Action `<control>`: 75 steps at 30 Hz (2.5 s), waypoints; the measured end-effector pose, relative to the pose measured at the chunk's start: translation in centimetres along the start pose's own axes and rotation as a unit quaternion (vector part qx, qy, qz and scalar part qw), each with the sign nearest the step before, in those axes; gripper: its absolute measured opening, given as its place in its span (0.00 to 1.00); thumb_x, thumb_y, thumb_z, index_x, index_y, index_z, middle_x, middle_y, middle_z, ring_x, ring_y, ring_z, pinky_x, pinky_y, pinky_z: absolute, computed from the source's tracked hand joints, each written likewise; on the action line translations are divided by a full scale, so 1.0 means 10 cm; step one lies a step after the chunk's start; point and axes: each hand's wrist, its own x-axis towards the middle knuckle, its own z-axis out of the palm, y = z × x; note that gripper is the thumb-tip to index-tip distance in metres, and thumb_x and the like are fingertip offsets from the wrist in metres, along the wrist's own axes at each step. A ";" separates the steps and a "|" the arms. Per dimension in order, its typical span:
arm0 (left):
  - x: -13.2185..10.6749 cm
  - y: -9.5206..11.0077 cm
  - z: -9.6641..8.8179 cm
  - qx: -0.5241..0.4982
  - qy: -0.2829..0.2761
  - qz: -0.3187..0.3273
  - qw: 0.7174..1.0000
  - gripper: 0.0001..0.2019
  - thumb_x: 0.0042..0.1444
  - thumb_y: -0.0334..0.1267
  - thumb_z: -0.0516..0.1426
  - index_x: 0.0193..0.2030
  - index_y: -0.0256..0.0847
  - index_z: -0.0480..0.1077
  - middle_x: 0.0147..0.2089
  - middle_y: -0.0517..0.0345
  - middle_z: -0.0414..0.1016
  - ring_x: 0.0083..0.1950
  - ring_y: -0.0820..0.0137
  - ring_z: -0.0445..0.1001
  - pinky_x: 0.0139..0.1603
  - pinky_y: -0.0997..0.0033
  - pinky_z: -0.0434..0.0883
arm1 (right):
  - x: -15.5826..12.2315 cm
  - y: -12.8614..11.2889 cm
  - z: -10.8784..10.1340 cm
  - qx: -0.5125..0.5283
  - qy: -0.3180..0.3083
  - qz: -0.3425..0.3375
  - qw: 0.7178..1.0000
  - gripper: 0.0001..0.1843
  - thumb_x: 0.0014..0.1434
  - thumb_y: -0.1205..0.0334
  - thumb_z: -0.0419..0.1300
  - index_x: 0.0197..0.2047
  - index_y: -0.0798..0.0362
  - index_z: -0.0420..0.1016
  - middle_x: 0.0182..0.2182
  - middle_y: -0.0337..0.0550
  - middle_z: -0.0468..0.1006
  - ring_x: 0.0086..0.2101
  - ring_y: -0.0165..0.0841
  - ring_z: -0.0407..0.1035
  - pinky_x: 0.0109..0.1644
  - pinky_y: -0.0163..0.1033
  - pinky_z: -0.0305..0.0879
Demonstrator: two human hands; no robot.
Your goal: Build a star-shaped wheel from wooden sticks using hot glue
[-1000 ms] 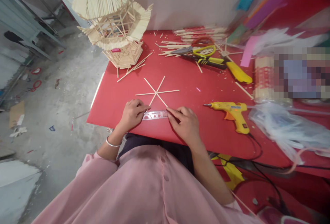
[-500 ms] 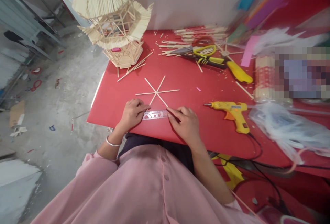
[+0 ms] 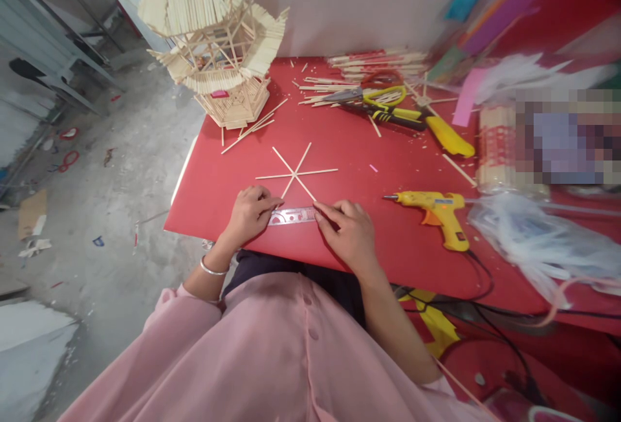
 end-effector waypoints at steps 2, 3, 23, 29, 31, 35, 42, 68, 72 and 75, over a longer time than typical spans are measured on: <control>0.00 0.00 0.00 0.003 -0.005 -0.004 1.000 0.15 0.69 0.36 0.52 0.46 0.48 0.82 0.41 0.52 0.74 0.41 0.66 0.70 0.41 0.63 0.62 | 0.00 0.00 0.00 -0.002 0.001 0.001 1.000 0.19 0.69 0.50 0.55 0.53 0.44 0.84 0.34 0.45 0.75 0.37 0.37 0.65 0.44 0.43 0.62; 0.00 0.00 0.00 0.003 -0.005 -0.004 1.000 0.15 0.69 0.36 0.52 0.46 0.48 0.82 0.41 0.52 0.74 0.41 0.66 0.70 0.41 0.63 0.62 | 0.00 0.00 0.00 -0.003 0.001 0.001 1.000 0.19 0.69 0.50 0.55 0.53 0.44 0.84 0.34 0.45 0.75 0.37 0.37 0.65 0.44 0.43 0.62; 0.00 0.01 0.00 0.003 0.009 0.006 1.000 0.15 0.68 0.35 0.52 0.46 0.47 0.82 0.40 0.52 0.74 0.40 0.66 0.70 0.40 0.64 0.62 | 0.00 0.01 0.01 -0.008 0.005 -0.005 1.000 0.18 0.69 0.51 0.55 0.52 0.44 0.84 0.34 0.45 0.76 0.36 0.37 0.65 0.43 0.42 0.62; 0.00 0.00 0.00 0.008 -0.009 0.004 1.000 0.15 0.68 0.35 0.53 0.47 0.48 0.82 0.41 0.52 0.73 0.41 0.66 0.70 0.41 0.63 0.62 | 0.00 0.00 0.01 -0.010 0.008 -0.008 1.000 0.18 0.69 0.51 0.55 0.53 0.45 0.84 0.34 0.44 0.76 0.37 0.37 0.66 0.44 0.42 0.62; 0.00 0.00 0.00 0.004 -0.002 0.007 1.000 0.14 0.68 0.35 0.53 0.47 0.48 0.82 0.41 0.52 0.74 0.41 0.66 0.70 0.41 0.63 0.62 | 0.00 0.00 0.01 -0.006 0.005 -0.006 1.000 0.18 0.69 0.51 0.56 0.53 0.45 0.84 0.34 0.44 0.76 0.37 0.37 0.66 0.44 0.42 0.62; 0.00 0.00 0.00 -0.001 0.004 0.007 1.000 0.14 0.68 0.35 0.53 0.47 0.47 0.82 0.41 0.52 0.74 0.40 0.67 0.70 0.41 0.64 0.62 | 0.00 0.00 0.01 -0.003 0.008 -0.007 1.000 0.17 0.69 0.51 0.57 0.52 0.45 0.84 0.34 0.44 0.75 0.37 0.36 0.65 0.44 0.42 0.61; -0.01 -0.01 -0.01 -0.013 0.015 0.014 1.000 0.14 0.66 0.32 0.54 0.47 0.45 0.82 0.39 0.53 0.74 0.40 0.67 0.70 0.41 0.65 0.63 | 0.00 0.00 0.04 -0.008 0.015 -0.011 1.000 0.16 0.69 0.53 0.57 0.52 0.44 0.84 0.33 0.43 0.75 0.36 0.35 0.66 0.42 0.41 0.60; 0.03 -0.11 -0.15 -0.031 -0.025 -0.023 0.999 0.15 0.65 0.31 0.54 0.48 0.45 0.82 0.39 0.53 0.73 0.40 0.69 0.73 0.43 0.67 0.69 | 0.07 -0.05 0.23 0.027 0.055 0.002 0.998 0.15 0.66 0.59 0.59 0.50 0.42 0.84 0.32 0.44 0.76 0.35 0.35 0.64 0.40 0.41 0.54; 0.02 -0.12 -0.13 -0.031 -0.029 -0.020 0.999 0.14 0.65 0.32 0.54 0.48 0.45 0.81 0.40 0.53 0.73 0.41 0.69 0.72 0.43 0.67 0.68 | 0.07 -0.08 0.16 0.023 0.027 0.019 0.999 0.14 0.66 0.59 0.59 0.51 0.43 0.84 0.33 0.44 0.77 0.36 0.35 0.64 0.41 0.41 0.54; 0.02 -0.09 -0.10 -0.024 -0.016 -0.012 1.000 0.14 0.66 0.32 0.54 0.46 0.45 0.82 0.39 0.53 0.74 0.41 0.69 0.72 0.44 0.66 0.68 | 0.05 -0.07 0.14 0.016 0.012 0.024 0.999 0.16 0.67 0.57 0.58 0.53 0.43 0.83 0.35 0.45 0.78 0.37 0.36 0.65 0.41 0.41 0.55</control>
